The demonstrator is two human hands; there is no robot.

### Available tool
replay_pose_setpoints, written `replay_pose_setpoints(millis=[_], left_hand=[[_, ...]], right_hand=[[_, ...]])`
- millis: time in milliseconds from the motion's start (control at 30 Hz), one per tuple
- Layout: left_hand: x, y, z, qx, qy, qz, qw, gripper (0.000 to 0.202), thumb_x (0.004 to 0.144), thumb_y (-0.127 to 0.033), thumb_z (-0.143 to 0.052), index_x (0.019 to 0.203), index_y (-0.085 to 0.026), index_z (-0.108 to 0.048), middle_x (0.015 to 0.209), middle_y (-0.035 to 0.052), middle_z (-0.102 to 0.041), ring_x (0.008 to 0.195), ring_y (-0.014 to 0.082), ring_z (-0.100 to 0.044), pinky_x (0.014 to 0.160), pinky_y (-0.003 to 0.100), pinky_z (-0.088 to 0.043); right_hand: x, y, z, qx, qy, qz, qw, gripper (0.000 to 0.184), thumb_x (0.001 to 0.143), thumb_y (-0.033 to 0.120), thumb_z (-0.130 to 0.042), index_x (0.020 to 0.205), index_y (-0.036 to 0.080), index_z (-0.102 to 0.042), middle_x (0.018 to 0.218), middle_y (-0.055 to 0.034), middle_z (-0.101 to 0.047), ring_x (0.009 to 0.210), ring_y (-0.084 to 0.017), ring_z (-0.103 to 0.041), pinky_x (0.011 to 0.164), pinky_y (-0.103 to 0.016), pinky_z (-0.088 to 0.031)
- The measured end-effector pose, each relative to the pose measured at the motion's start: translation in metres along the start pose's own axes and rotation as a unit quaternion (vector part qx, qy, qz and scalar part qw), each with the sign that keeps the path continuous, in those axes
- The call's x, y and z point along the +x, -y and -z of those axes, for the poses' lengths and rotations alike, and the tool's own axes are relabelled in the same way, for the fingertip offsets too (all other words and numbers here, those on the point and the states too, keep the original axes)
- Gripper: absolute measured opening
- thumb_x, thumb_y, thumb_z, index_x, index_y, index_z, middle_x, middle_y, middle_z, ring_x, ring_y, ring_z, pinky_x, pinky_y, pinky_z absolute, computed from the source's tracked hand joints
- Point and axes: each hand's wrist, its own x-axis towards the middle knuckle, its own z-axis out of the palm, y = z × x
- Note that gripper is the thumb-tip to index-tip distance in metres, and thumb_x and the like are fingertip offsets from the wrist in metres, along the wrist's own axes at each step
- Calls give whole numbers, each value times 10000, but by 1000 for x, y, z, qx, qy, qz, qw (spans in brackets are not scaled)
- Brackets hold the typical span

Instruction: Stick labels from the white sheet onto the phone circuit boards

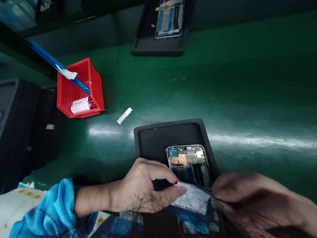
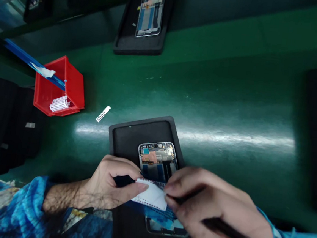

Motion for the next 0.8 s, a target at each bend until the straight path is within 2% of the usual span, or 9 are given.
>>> replay_pose_setpoints(millis=[67,133,167,267,367,633,800], left_hand=[[-1,0,0,-2,13,1,1000,176,832,-235,-720,703,-116,-706,616,91,-732,492,139,-635,462,207,-470],[-1,1,0,-1,18,-10,1000,151,826,-223,-726,720,-115,-715,634,101,-745,502,152,-662,464,208,-483],[-1,2,0,1,15,-20,1000,140,819,-214,-732,726,-110,-719,637,109,-750,506,159,-676,467,208,-491],[0,2,0,5,-1,-50,999,116,798,-179,-746,724,-92,-727,635,124,-754,513,171,-700,490,206,-513],[2,2,0,8,-6,-54,998,105,794,-165,-748,729,-84,-736,634,125,-754,508,173,-704,490,202,-520],[0,3,0,3,7,-39,999,92,796,-168,-746,749,-89,-742,648,118,-756,516,176,-706,488,208,-532],[1,2,0,4,5,-40,999,72,795,-165,-744,755,-105,-741,662,116,-764,529,179,-717,487,204,-538]], right_hand=[[13,3,-2,-15,-56,-4,998,185,768,318,-795,650,341,-655,708,-6,-704,677,-208,-719,613,-322,-638],[27,1,-4,-38,-116,-50,991,250,733,290,-824,613,296,-605,714,6,-700,693,-168,-712,636,-267,-612],[33,-2,-6,-39,-126,-69,989,261,722,299,-830,604,280,-597,701,10,-697,689,-152,-709,633,-244,-596],[43,-13,-7,-23,-118,-76,990,257,724,285,-831,617,248,-601,670,23,-680,671,-116,-695,630,-199,-568],[43,-19,-8,-24,-121,-67,990,238,735,262,-827,638,234,-613,694,21,-687,687,-106,-696,643,-187,-564],[42,-15,-8,-28,-121,-61,990,262,724,301,-842,623,238,-610,686,14,-680,671,-116,-678,621,-215,-557],[43,-18,-8,-17,-112,-66,991,237,738,255,-823,635,243,-610,703,17,-680,703,-112,-684,647,-207,-555]])
